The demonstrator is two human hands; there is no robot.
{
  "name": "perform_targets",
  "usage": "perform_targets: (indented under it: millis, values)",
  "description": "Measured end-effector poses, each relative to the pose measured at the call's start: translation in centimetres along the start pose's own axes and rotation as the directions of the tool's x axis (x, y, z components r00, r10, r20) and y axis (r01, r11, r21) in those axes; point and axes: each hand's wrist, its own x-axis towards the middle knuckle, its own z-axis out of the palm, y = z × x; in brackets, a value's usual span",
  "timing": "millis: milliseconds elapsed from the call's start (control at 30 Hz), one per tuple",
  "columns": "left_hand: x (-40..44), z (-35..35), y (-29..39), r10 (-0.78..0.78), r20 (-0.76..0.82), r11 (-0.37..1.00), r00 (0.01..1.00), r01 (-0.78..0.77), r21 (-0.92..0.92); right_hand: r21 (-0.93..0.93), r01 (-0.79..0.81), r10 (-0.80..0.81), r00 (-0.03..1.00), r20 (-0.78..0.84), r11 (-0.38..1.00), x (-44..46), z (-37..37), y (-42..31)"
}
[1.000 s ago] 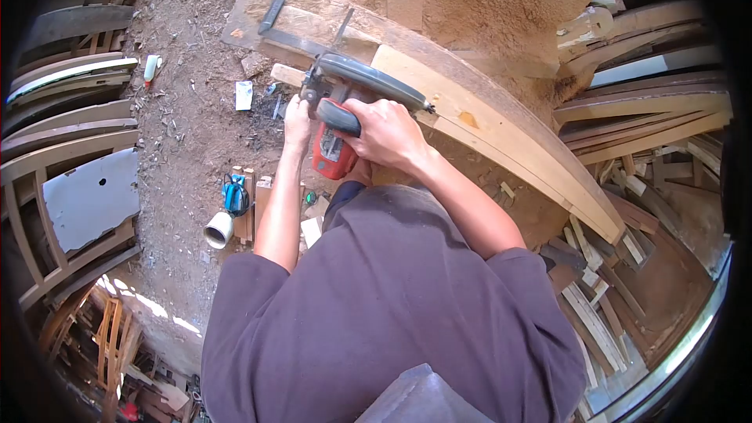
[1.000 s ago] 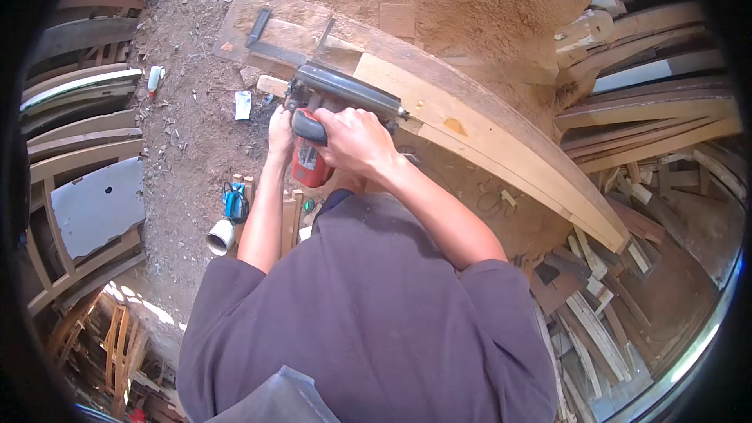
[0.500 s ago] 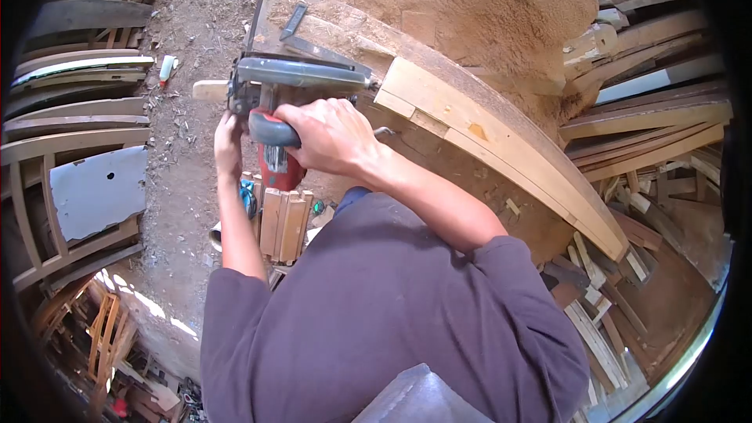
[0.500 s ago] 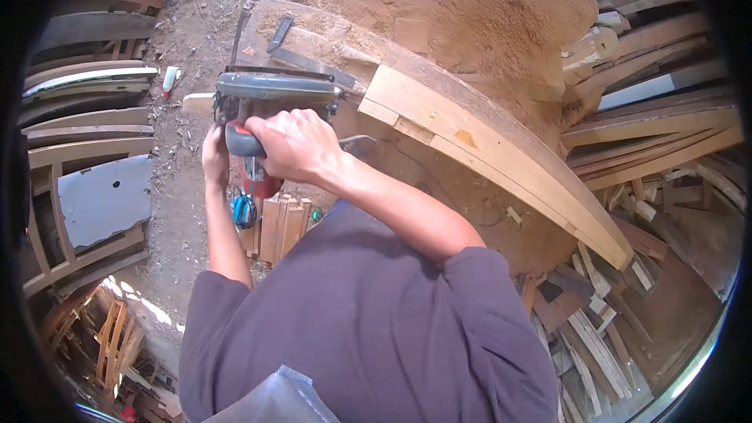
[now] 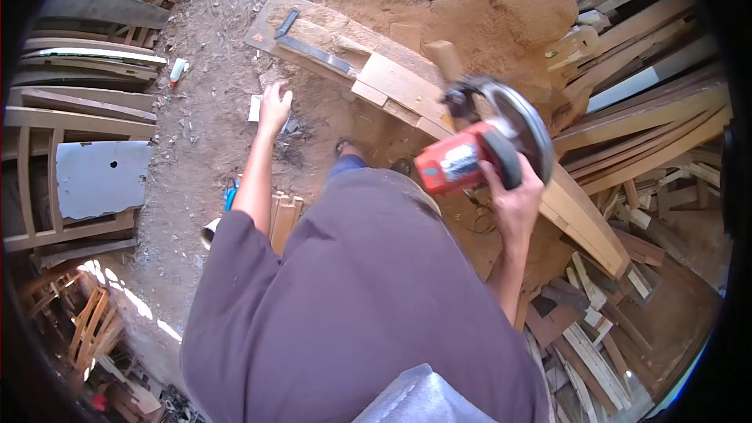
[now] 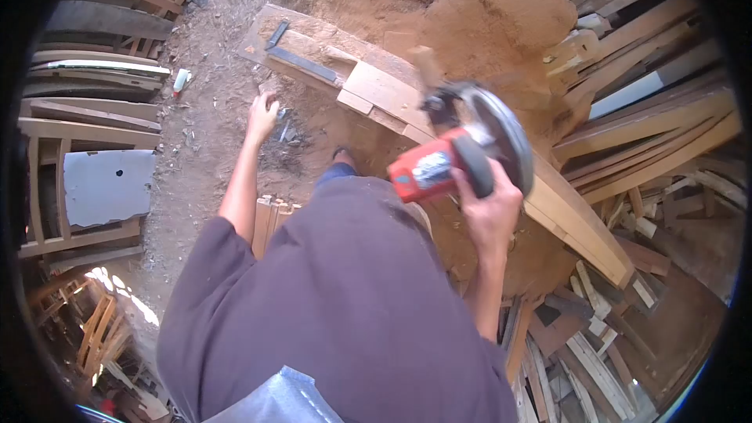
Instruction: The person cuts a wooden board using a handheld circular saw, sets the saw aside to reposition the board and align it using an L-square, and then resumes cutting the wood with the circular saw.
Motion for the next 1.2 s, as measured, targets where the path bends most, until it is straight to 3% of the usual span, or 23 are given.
perform_targets:
  millis: [33, 100, 167, 200, 233, 300, 367, 400, 467, 567, 633, 667, 733, 833, 933, 1000, 1100, 1200]
  values:
    - [1.7, 0.4, 1.8, 0.037, 0.010, 0.993, 0.999, -0.038, 0.107, 0.004, -0.070, 0.071, 0.994, -0.081, 0.998, -1.3, -1.4, 1.8]
    - [6.1, 2.2, 1.8, 0.235, -0.044, 0.956, 0.971, -0.222, 0.194, 0.033, -0.020, 0.028, 0.961, -0.275, 0.999, -3.1, -3.6, 5.7]
    - [10.1, 2.4, 2.5, 0.350, -0.009, 0.868, 0.937, -0.321, 0.378, 0.005, -0.126, 0.116, 0.899, -0.423, 0.992, -6.0, -5.2, 6.7]
    - [11.8, 2.4, 2.1, 0.343, 0.050, 0.833, 0.938, -0.328, 0.445, -0.062, -0.148, 0.099, 0.868, -0.487, 0.987, -7.5, -5.7, 6.0]
    - [13.3, 1.6, 3.1, 0.360, 0.110, 0.767, 0.927, -0.361, 0.530, 0.033, -0.126, 0.123, 0.827, -0.549, 0.991, -9.5, -6.1, 9.5]
    - [14.9, 0.0, 3.5, 0.310, 0.242, 0.682, 0.919, -0.392, 0.617, 0.174, -0.304, 0.343, 0.695, -0.632, 0.937, -13.9, -6.6, 10.8]
    - [17.4, -1.0, 1.8, 0.314, 0.335, 0.590, 0.888, -0.459, 0.664, 0.326, -0.382, 0.492, 0.514, -0.703, 0.865, -17.9, -5.9, 11.3]
    - [18.5, -1.0, 0.6, 0.386, 0.327, 0.593, 0.863, -0.503, 0.628, 0.370, -0.419, 0.537, 0.412, -0.736, 0.829, -19.7, -5.1, 10.7]
    - [19.6, -1.8, -2.3, 0.464, 0.344, 0.584, 0.817, -0.574, 0.575, 0.463, -0.407, 0.592, 0.289, -0.752, 0.787, -24.5, -3.7, 11.3]
    - [20.0, -4.0, -3.2, 0.668, 0.350, 0.440, 0.657, -0.728, 0.525, 0.645, -0.326, 0.705, 0.104, -0.702, 0.691, -29.9, 0.4, 9.2]
    - [19.5, -5.8, -3.0, 0.662, 0.396, 0.374, 0.636, -0.738, 0.562, 0.737, -0.339, 0.773, -0.042, -0.633, 0.585, -33.4, 3.5, 8.3]
    - [20.2, -6.2, -4.5, 0.654, 0.404, 0.347, 0.640, -0.728, 0.591, 0.770, -0.302, 0.795, -0.058, -0.604, 0.563, -34.7, 5.2, 8.5]
    - [22.7, -7.6, -7.0, 0.722, 0.418, 0.261, 0.551, -0.777, 0.573, 0.814, -0.251, 0.821, -0.109, -0.561, 0.523, -36.0, 8.8, 7.3]
    - [23.8, -9.5, -5.8, 0.678, 0.482, 0.200, 0.555, -0.770, 0.606, 0.846, -0.224, 0.821, -0.221, -0.527, 0.483, -37.7, 13.5, 6.4]
    - [26.6, -9.1, -5.7, 0.676, 0.572, 0.106, 0.465, -0.829, 0.548, 0.857, -0.244, 0.819, -0.262, -0.510, 0.455, -38.4, 16.7, 5.8]
    - [26.5, -9.9, -4.2, 0.682, 0.570, 0.093, 0.458, -0.828, 0.553, 0.867, -0.223, 0.811, -0.311, -0.496, 0.445, -39.0, 18.4, 5.2]
    - [24.8, -12.1, -2.7, 0.669, 0.494, 0.214, 0.556, -0.780, 0.588, 0.877, -0.211, 0.801, -0.355, -0.481, 0.433, -39.4, 19.9, 4.4]
    - [23.8, -14.6, -6.8, 0.713, 0.445, 0.297, 0.542, -0.808, 0.508, 0.895, -0.212, 0.794, -0.413, -0.446, 0.392, -39.9, 20.6, 4.3]
